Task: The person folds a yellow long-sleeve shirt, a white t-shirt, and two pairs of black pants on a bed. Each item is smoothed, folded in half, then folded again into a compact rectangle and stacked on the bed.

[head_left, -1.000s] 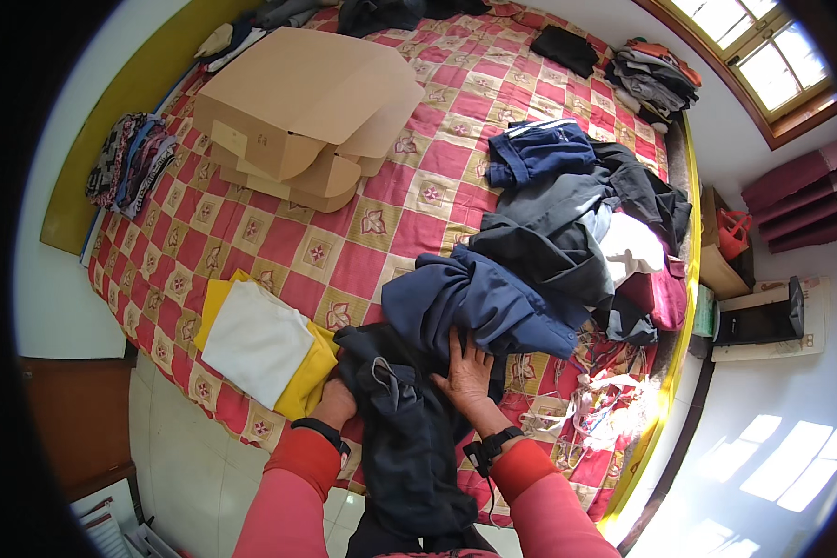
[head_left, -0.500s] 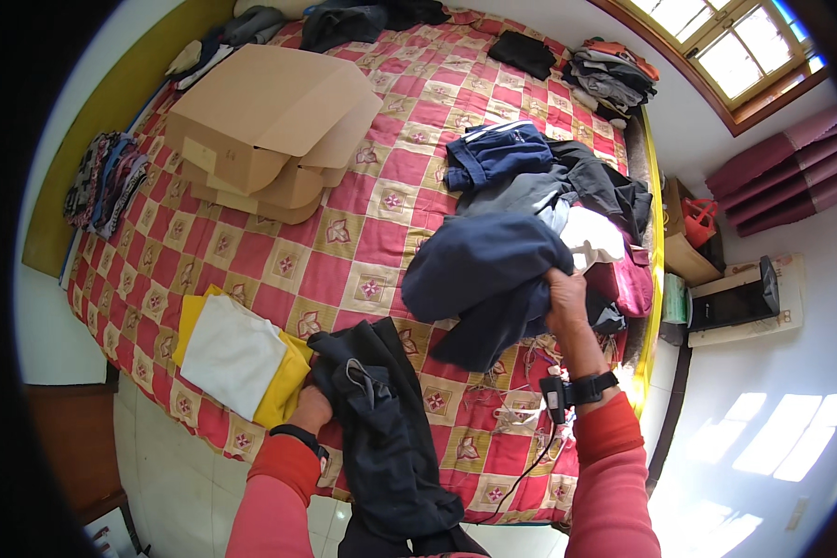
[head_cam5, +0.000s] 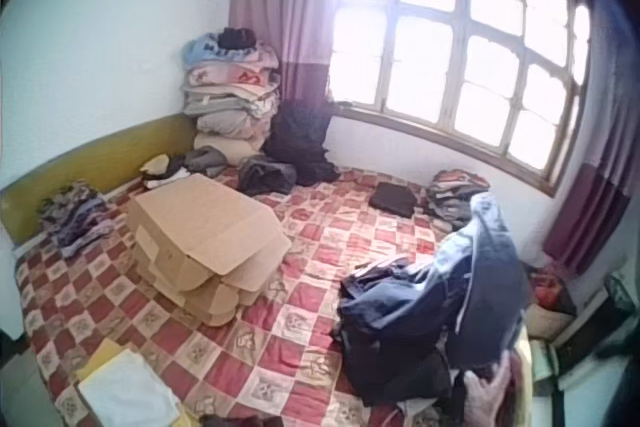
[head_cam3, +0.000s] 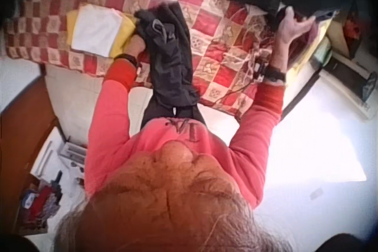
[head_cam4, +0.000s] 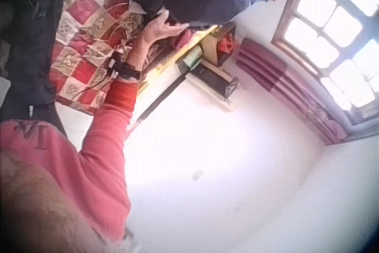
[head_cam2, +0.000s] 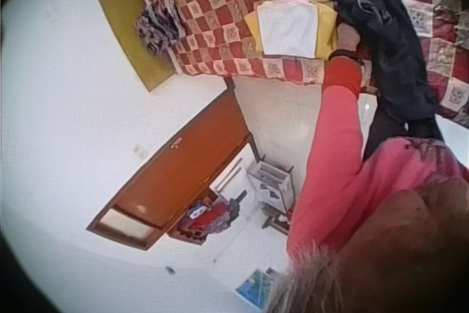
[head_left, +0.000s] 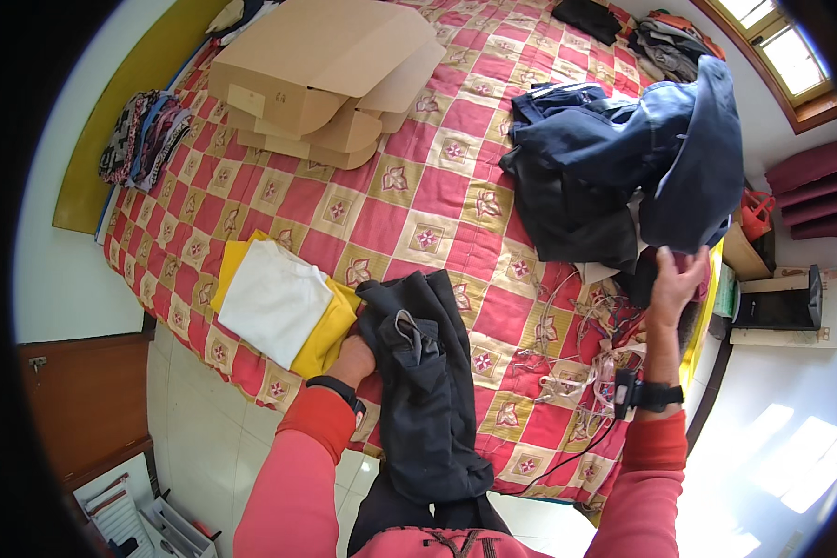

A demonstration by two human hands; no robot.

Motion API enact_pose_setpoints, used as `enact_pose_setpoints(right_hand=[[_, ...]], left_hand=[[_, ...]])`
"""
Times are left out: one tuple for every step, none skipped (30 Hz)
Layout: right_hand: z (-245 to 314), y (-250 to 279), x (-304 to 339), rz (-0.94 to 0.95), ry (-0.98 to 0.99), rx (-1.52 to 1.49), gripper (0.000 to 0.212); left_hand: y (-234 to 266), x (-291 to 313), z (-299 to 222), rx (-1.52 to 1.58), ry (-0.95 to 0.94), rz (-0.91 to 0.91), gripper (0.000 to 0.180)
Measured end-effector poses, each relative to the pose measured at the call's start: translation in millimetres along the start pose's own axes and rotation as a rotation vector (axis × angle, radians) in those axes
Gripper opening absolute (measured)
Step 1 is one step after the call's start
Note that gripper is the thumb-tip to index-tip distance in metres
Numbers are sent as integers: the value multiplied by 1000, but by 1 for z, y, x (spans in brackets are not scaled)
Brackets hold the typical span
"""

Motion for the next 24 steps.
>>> enact_pose_setpoints(right_hand=[[-12, -6, 41, 201, 6, -97, 67], [-22, -10, 82, 465, -166, -187, 59], [-25, -23, 124, 627, -121, -87, 49], [-24, -27, 169, 747, -263, -201, 43], [-16, -34, 205, 866, -234, -230, 39], [-7, -40, 235, 995, -322, -237, 39], [5, -43, 262, 1042, -426, -262, 42], [19, -45, 282, 1077, -243, -198, 52], [34, -49, 297, 1084, -12, -154, 67], [48, -47, 312, 1098, 54, -126, 74], [60, -48, 325, 1193, -43, -105, 68], [72, -48, 335, 1262, -119, -122, 62], [82, -49, 344, 1317, -169, -150, 53], [89, -47, 351, 1399, -262, -134, 44], [97, -41, 355, 1453, -94, -270, 34], [100, -28, 359, 1558, -124, -438, 34], [101, -15, 362, 1708, -121, -484, 31], [97, -2, 363, 1823, -106, -566, 28], [88, 12, 361, 1748, -182, -462, 26], [75, 28, 357, 1600, -197, -480, 24], [53, 39, 351, 1408, -395, -299, 24], [28, 49, 345, 1196, -566, -171, 24], [3, 59, 338, 954, -605, -185, 27], [-20, 71, 332, 717, -670, -192, 31]], left_hand=[[3, 0, -1, -1, 16, -3, 18], [4, 0, -2, -18, 26, 1, 18], [5, 0, -3, 0, 33, 21, 18], [4, 0, -3, 0, 35, 42, 18], [4, 0, -3, -16, 15, 37, 19], [2, 1, -2, 29, 46, 28, 19], [2, 1, -1, 57, 53, 2, 19], [1, 1, 0, 24, 47, 8, 20], [1, 2, 0, 93, 69, -34, 21], [1, 2, 0, 103, 80, -42, 22], [3, 2, 0, 113, 68, -52, 23], [4, 2, 0, 165, 93, -37, 24], [7, 3, 0, 215, 97, -24, 25], [10, 3, -1, 230, 102, 6, 26], [13, 1, -2, 257, 129, 34, 26], [16, -2, -3, 252, 160, 82, 26], [20, -3, -5, 237, 169, 103, 26], [23, -4, -6, 285, 211, 121, 26], [26, -4, -7, 324, 228, 111, 26], [29, -4, -9, 338, 245, 126, 26], [32, -4, -11, 322, 236, 97, 27], [35, -3, -15, 277, 228, 98, 28], [39, -3, -16, 228, 218, 78, 29], [42, -3, -18, 205, 212, 110, 29]])
Point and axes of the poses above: each hand's wrist, its own x-axis away from the middle knuckle, its own y-axis out of the back of the hand, z = x × y, the point moved 1 cm from there along -x, towards the middle knuckle, and after that the axes turned 5 degrees about -x, right-handed, at the moved point
